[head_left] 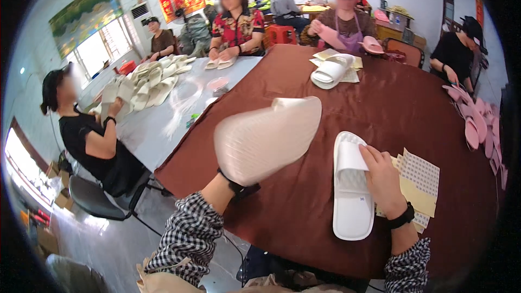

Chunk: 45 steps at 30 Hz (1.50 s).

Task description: Inspecting pairs of white sandals for defects, checking size labels, and removing small debris in a manufacturing workshop.

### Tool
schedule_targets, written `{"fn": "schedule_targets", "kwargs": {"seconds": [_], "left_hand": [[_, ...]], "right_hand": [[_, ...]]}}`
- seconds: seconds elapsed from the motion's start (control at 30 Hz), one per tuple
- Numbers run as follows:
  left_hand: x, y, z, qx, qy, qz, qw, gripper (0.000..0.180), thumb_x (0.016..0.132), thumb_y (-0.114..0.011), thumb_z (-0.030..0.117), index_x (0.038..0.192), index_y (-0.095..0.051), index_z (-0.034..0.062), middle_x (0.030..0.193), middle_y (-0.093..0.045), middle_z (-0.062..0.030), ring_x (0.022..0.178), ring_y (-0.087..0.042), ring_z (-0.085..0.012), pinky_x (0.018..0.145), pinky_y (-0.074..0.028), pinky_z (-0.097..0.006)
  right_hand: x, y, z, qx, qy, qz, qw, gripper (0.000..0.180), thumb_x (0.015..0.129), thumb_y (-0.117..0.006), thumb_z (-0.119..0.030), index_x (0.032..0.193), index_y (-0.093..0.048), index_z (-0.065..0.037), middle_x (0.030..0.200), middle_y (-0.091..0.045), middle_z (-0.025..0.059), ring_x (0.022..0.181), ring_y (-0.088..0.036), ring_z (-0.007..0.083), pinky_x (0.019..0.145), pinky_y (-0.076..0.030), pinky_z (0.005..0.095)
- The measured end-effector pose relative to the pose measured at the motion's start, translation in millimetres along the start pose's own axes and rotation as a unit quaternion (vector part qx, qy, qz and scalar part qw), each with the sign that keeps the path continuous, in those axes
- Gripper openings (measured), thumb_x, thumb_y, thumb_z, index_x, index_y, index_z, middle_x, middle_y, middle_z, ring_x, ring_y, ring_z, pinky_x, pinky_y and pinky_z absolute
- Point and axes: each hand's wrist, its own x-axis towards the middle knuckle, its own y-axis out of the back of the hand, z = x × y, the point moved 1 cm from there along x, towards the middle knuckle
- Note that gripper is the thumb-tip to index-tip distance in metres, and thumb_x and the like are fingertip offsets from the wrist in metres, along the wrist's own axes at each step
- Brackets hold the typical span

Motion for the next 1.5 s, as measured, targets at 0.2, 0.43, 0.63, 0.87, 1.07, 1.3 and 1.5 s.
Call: {"fn": "schedule_targets", "kwargs": {"seconds": [0.2, 0.43, 0.63, 0.87, 1.07, 1.3, 1.5], "left_hand": [[-3.9, -12.5, -11.0, 0.441, -0.036, 0.037, 0.896, 0.056, 0.109, -0.046, 0.037, 0.158, -0.04, 0.0118, 0.164, -0.041, -0.0105, 0.147, -0.043, -0.028, 0.123, -0.034, -0.043], [-10.0, -11.7, -14.5, 0.771, -0.128, 0.075, 0.619, 0.062, 0.109, -0.048, 0.04, 0.163, -0.033, 0.0144, 0.167, -0.037, -0.0085, 0.151, -0.039, -0.0252, 0.126, -0.029, -0.043], [-14.5, -4.5, -27.3, 0.676, -0.094, 0.21, 0.7, 0.059, 0.105, -0.06, 0.036, 0.156, -0.045, 0.0102, 0.161, -0.045, -0.0095, 0.148, -0.042, -0.0237, 0.125, -0.03, -0.043], [6.0, 2.3, -62.7, 0.582, -0.076, 0.131, 0.799, 0.059, 0.105, -0.059, 0.038, 0.155, -0.046, 0.0096, 0.16, -0.047, -0.0093, 0.147, -0.043, -0.0233, 0.124, -0.032, -0.043], [1.7, -3.4, -71.1, 0.504, -0.079, 0.093, 0.855, 0.059, 0.105, -0.059, 0.039, 0.154, -0.048, 0.0092, 0.159, -0.048, -0.0092, 0.146, -0.045, -0.023, 0.123, -0.034, -0.042], [-16.5, -15.0, -75.0, 0.414, -0.082, 0.069, 0.904, 0.058, 0.105, -0.059, 0.04, 0.153, -0.049, 0.0086, 0.157, -0.05, -0.009, 0.144, -0.047, -0.0226, 0.122, -0.035, -0.042], [-29.6, -27.7, -76.3, 0.332, -0.086, 0.043, 0.938, 0.058, 0.105, -0.059, 0.041, 0.153, -0.05, 0.0081, 0.156, -0.051, -0.0089, 0.143, -0.048, -0.0222, 0.121, -0.037, -0.041]], "right_hand": [[-0.6, 0.7, -3.5, 0.008, -0.044, -0.005, 0.999, 0.057, 0.086, -0.063, -0.002, 0.142, -0.056, -0.003, 0.139, -0.061, 0.0148, 0.116, -0.06, 0.0346, 0.093, -0.056, 0.045], [-2.6, -1.4, -4.0, -0.007, -0.072, 0.001, 0.997, 0.057, 0.086, -0.065, -0.005, 0.142, -0.053, 0.001, 0.138, -0.06, 0.0147, 0.118, -0.058, 0.0353, 0.094, -0.055, 0.0454], [-2.2, 11.1, -11.5, -0.003, 0.013, -0.025, 1.0, 0.067, 0.082, -0.059, 0.002, 0.147, -0.045, 0.008, 0.149, -0.046, 0.028, 0.142, -0.042, 0.0443, 0.12, -0.035, 0.0486], [0.7, 21.9, -74.9, 0.394, 0.072, -0.032, 0.916, 0.078, 0.103, -0.059, -0.023, 0.16, -0.018, 0.01, 0.166, -0.018, 0.0329, 0.156, -0.017, 0.047, 0.128, -0.019, 0.0454], [-10.2, 18.9, -90.4, 0.271, 0.126, 0.019, 0.954, 0.091, 0.1, -0.062, -0.043, 0.161, -0.019, 0.009, 0.168, -0.015, 0.0323, 0.156, -0.017, 0.0466, 0.126, -0.017, 0.0565], [-22.5, 32.9, -114.5, 0.197, 0.259, -0.013, 0.946, 0.077, 0.097, -0.061, -0.054, 0.158, -0.043, -0.012, 0.165, -0.039, 0.0068, 0.156, -0.029, 0.0271, 0.127, -0.012, 0.0553], [-19.7, 34.3, -111.0, 0.165, 0.324, 0.01, 0.931, 0.073, 0.096, -0.064, -0.046, 0.156, -0.046, -0.01, 0.164, -0.041, 0.0066, 0.153, -0.035, 0.0232, 0.127, -0.02, 0.0482]]}}
